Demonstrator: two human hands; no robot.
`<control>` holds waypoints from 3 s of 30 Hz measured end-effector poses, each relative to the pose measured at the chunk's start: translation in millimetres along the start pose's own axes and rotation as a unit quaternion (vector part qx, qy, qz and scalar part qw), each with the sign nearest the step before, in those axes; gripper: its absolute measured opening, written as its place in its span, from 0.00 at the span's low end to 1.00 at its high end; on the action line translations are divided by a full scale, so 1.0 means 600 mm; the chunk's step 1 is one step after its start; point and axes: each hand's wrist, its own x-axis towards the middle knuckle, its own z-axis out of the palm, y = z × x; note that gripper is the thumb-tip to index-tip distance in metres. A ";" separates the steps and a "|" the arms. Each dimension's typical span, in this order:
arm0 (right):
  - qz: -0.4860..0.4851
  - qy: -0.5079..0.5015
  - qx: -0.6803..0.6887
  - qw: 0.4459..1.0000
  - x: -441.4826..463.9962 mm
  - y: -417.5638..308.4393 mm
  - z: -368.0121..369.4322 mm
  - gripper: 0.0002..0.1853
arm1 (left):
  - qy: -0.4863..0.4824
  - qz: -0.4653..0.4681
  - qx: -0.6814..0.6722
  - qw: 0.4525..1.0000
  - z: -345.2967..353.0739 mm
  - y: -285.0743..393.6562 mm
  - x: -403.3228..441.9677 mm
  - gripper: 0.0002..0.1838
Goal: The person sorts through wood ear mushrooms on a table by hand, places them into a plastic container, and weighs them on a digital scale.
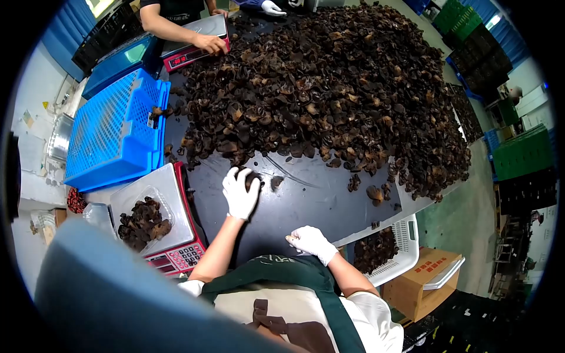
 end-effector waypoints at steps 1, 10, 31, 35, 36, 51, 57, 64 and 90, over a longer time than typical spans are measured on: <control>0.001 -0.002 0.000 1.000 -0.001 0.003 0.004 0.22 | -0.025 0.005 -0.013 1.000 -0.008 0.011 -0.020 0.27; -0.108 0.426 0.132 0.888 0.047 0.067 0.021 0.10 | 0.032 -0.235 0.118 0.964 -0.008 -0.135 0.149 0.35; -0.239 0.361 -0.152 0.888 0.072 -0.053 0.028 0.27 | -0.148 -0.017 -0.173 0.974 -0.129 -0.065 -0.197 0.12; -0.244 0.362 -0.142 0.889 0.101 -0.029 0.042 0.20 | -0.106 -0.143 -0.249 0.952 -0.121 -0.082 -0.207 0.13; -0.229 0.361 -0.142 0.893 0.098 -0.031 0.042 0.17 | -0.120 -0.181 -0.239 0.947 -0.132 -0.077 -0.198 0.13; -0.239 0.340 -0.094 0.905 0.020 -0.052 0.043 0.27 | -0.045 -0.016 -0.222 0.974 -0.094 -0.100 -0.140 0.16; -0.205 0.282 0.037 0.937 0.046 -0.043 0.040 0.16 | -0.107 0.056 -0.083 0.989 -0.081 -0.087 -0.136 0.22; 0.125 0.103 -0.269 0.949 -0.124 0.079 -0.096 0.16 | -0.062 0.052 -0.010 0.997 -0.102 -0.075 -0.167 0.21; -0.235 -0.004 0.405 0.884 0.174 -0.222 -0.001 0.17 | 0.183 0.034 -0.094 0.978 -0.410 -0.133 -0.066 0.11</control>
